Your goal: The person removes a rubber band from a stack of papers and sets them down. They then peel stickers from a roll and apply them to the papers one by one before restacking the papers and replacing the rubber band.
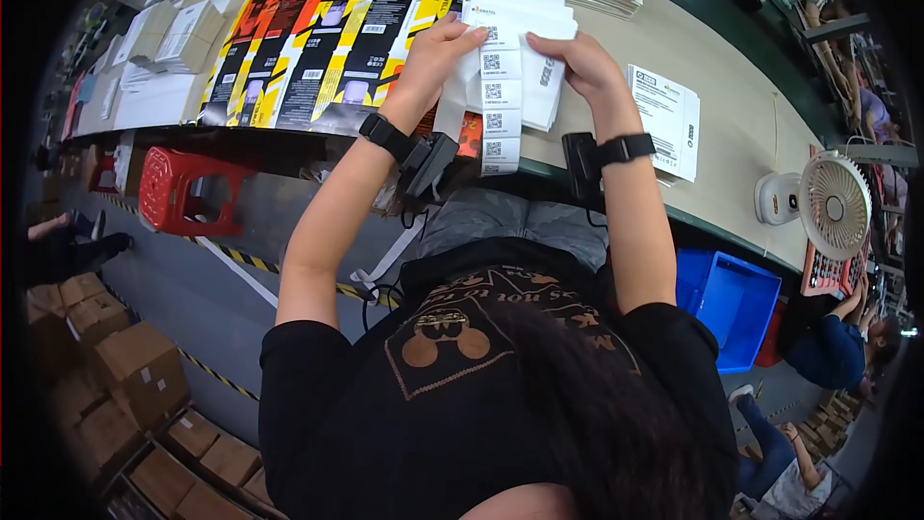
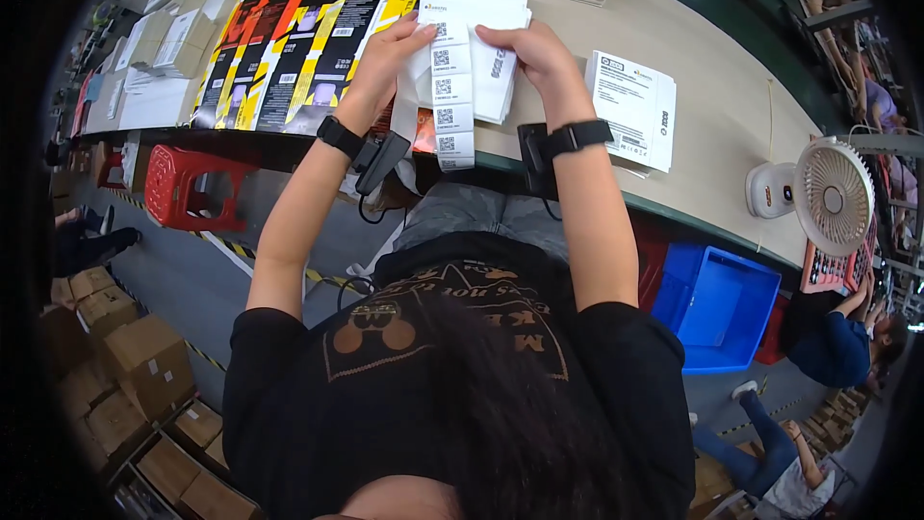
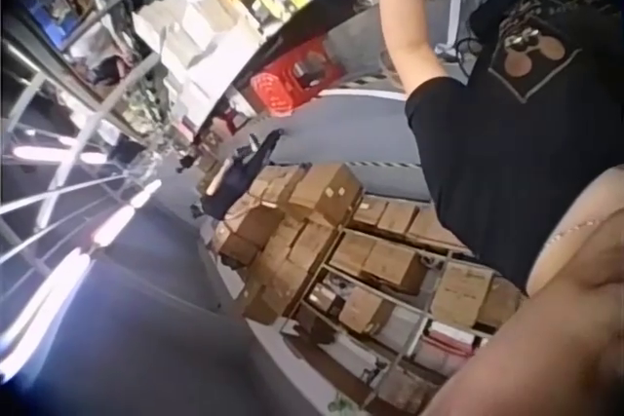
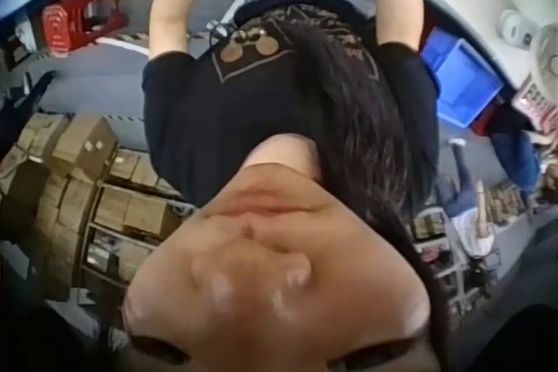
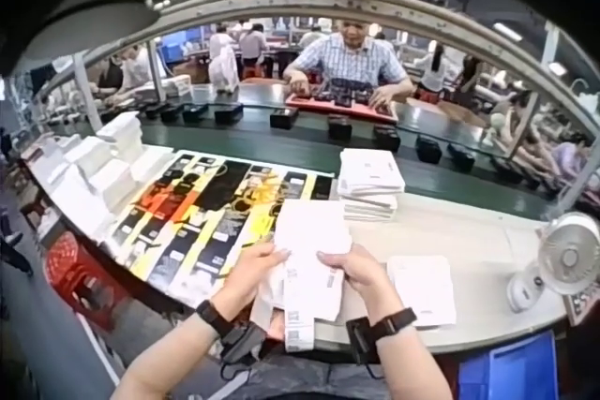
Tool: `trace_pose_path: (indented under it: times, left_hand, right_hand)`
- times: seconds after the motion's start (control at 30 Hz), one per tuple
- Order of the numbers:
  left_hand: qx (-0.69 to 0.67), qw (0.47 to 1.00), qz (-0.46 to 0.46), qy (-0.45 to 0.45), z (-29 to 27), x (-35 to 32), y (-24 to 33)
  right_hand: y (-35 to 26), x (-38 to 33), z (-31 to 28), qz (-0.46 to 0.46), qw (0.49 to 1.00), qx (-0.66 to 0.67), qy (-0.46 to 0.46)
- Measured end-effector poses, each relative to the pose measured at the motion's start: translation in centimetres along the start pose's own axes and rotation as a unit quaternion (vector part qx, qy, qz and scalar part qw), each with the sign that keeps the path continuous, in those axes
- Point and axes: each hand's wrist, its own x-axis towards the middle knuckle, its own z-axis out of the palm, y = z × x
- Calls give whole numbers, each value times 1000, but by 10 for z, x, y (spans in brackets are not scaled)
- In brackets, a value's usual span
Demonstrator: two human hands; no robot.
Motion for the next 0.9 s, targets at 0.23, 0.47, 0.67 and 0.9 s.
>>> trace_pose_path:
  times: [0.23, 0.47, 0.67, 0.9]
  left_hand:
    - [173, 965, 187, -66, -23, -40, 33]
    - [307, 911, 266, -72, -29, -63, 4]
    - [297, 947, 120, 33, -31, -62, 40]
    - [248, 965, -16, 89, -108, -42, 50]
  right_hand:
    - [2, -50, 21, -237, 970, -52, -8]
    - [29, -48, 36, -252, 966, 25, -45]
    - [4, -39, 76, -149, 988, 20, 22]
    - [-14, -97, 11, -319, 890, -322, 53]
